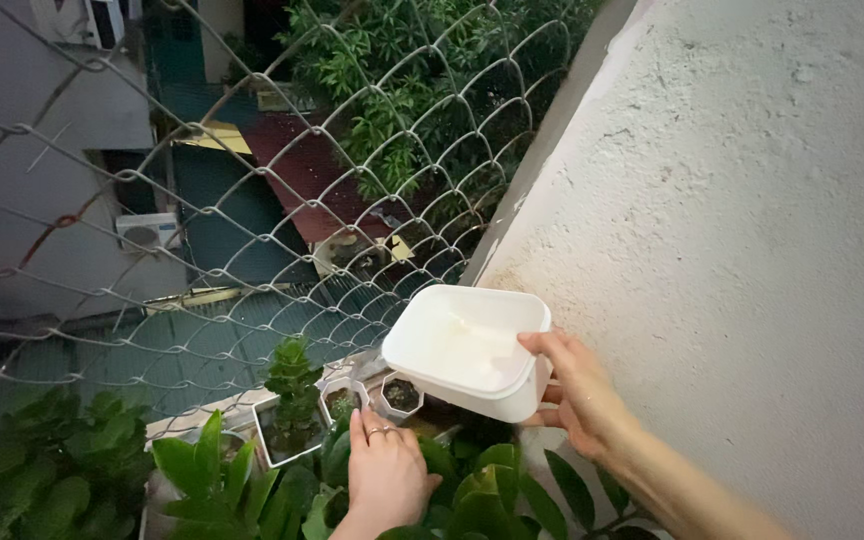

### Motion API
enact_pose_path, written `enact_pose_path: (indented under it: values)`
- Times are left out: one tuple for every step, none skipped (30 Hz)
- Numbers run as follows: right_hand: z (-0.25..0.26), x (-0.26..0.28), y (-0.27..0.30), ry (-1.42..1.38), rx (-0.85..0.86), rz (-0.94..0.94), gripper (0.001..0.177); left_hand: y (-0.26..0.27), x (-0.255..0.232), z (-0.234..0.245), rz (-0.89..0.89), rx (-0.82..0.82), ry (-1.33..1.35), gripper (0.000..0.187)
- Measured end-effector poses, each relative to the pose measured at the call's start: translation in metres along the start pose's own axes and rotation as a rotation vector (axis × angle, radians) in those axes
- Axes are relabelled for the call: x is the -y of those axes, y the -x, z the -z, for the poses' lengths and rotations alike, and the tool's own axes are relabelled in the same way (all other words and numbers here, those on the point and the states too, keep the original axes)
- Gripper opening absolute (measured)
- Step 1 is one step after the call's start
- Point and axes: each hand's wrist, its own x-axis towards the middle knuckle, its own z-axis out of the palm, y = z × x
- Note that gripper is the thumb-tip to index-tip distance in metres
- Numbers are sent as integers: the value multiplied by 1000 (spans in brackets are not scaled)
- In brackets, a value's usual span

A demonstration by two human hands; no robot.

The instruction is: The person uses a white plastic container to scoop water from a bucket and waters several potted plants on a balcony. They move from one plant to another, pouring water onto the soil of each pot.

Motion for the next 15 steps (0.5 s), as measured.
enact_pose_path:
  values:
    - [2,-1,-2,-32,13,-19,95,0,1,-1,-4,2,-10,96]
    - [5,-2,-4,-67,13,-31,98,1,0,-1,-3,3,-12,96]
    - [9,-4,-5,-103,13,-42,100,1,1,-2,-1,3,-14,95]
    - [13,-5,-6,-139,14,-53,103,1,1,-2,0,4,-17,95]
    - [17,-5,-8,-148,-2,-58,103,1,1,-2,5,-2,-11,95]
    - [21,-4,-9,-156,-17,-63,102,2,0,-2,10,-8,-6,95]
    - [25,-4,-10,-165,-33,-67,102,2,0,-2,14,-15,-1,96]
    - [29,-3,-10,-159,-27,-38,101,2,0,-1,16,-31,4,96]
    - [33,-3,-10,-152,-22,-9,100,1,0,0,17,-47,10,96]
    - [35,-2,-9,-146,-17,19,99,-1,-1,2,18,-63,16,96]
    - [36,-1,-8,-109,-44,27,96,-2,0,3,-6,-68,29,94]
    - [38,2,-6,-71,-72,34,94,-5,0,5,-30,-74,42,93]
    - [40,4,-3,-34,-101,42,92,-7,0,5,-54,-80,55,92]
    - [40,5,-1,-20,-117,44,91,-11,0,6,-70,-129,27,91]
    - [40,7,2,-6,-133,46,90,-17,0,8,-86,-178,-2,91]
